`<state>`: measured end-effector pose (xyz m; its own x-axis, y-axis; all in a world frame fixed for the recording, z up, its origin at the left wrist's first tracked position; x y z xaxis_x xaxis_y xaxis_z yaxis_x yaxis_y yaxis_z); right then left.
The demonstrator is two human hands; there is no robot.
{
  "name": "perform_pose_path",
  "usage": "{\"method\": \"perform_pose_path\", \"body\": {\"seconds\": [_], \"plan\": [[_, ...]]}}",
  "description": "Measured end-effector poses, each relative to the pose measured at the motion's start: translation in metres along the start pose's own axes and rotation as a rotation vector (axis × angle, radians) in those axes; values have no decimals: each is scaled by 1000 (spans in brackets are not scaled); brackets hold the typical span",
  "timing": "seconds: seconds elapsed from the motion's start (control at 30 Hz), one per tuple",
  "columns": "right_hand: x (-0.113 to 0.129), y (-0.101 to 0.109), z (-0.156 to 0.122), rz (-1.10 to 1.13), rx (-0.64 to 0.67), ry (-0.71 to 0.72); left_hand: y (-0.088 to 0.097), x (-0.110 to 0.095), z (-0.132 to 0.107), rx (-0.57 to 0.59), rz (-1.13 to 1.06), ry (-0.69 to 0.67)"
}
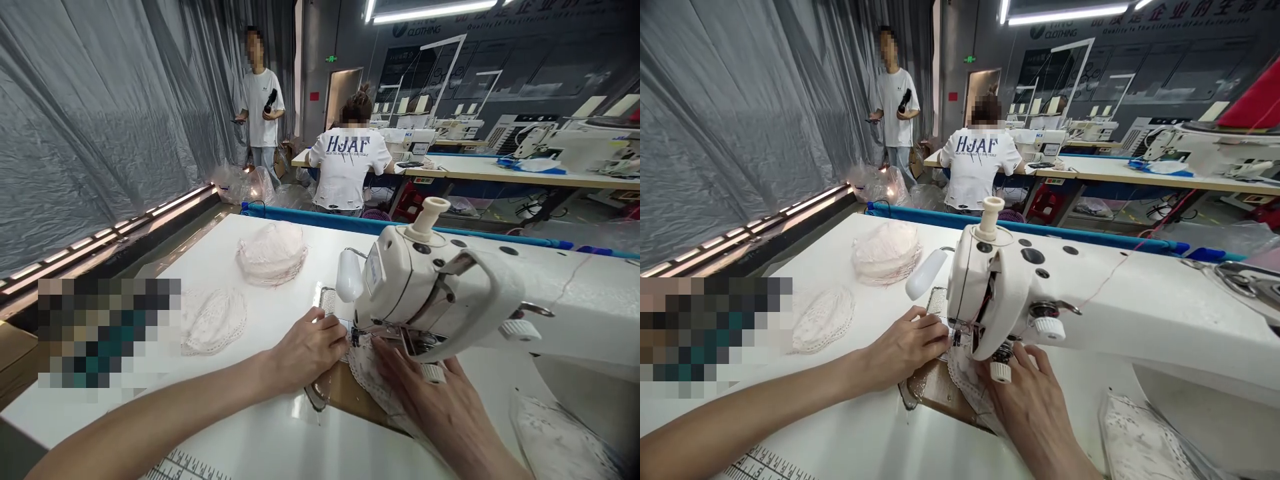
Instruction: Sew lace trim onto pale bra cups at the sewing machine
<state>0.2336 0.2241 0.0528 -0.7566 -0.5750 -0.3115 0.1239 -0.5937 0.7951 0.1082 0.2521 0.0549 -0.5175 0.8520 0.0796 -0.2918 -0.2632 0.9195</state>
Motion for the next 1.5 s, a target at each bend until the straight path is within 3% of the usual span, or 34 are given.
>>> {"method": "perform_pose_path", "body": {"seconds": [0.13, 0.23, 0.33, 0.47, 0.6, 0.83, 1.07, 1.4, 1.5], "plan": [[4, 3, -4, 98, 38, -39, 3, -5, -4, -40, 0, -10], [18, 8, -10, 286, 71, 28, 5, -13, -9, -74, -56, -52], [27, 14, -15, 417, 36, 104, 5, -19, -13, -95, -139, -86], [28, 14, -14, 481, -20, 51, 3, -20, -14, -116, -169, -89], [32, 20, -9, 501, -90, 58, 2, -20, -15, -119, -153, -101], [34, 16, -14, 480, -32, 68, -2, -20, -16, -88, -130, -87], [36, 24, -7, 466, -101, 43, -3, -22, -16, -72, -89, -80], [33, 23, -9, 501, -101, -28, -3, -24, -16, -52, -73, -88], [29, 20, -9, 401, -71, -37, -2, -23, -16, -50, -70, -86]]}}
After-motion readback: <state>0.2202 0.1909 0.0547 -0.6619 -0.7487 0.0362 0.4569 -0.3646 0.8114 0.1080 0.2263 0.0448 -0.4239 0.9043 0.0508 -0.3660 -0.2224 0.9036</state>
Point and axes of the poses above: each hand's wrist, its own z-axis towards the middle knuckle, its own y-axis out of the back of the hand, x = y × z, the point moved 7 cm from there along z, towards the middle knuckle, and after that the axes turned 4 degrees about y, right-handed, at the moved point
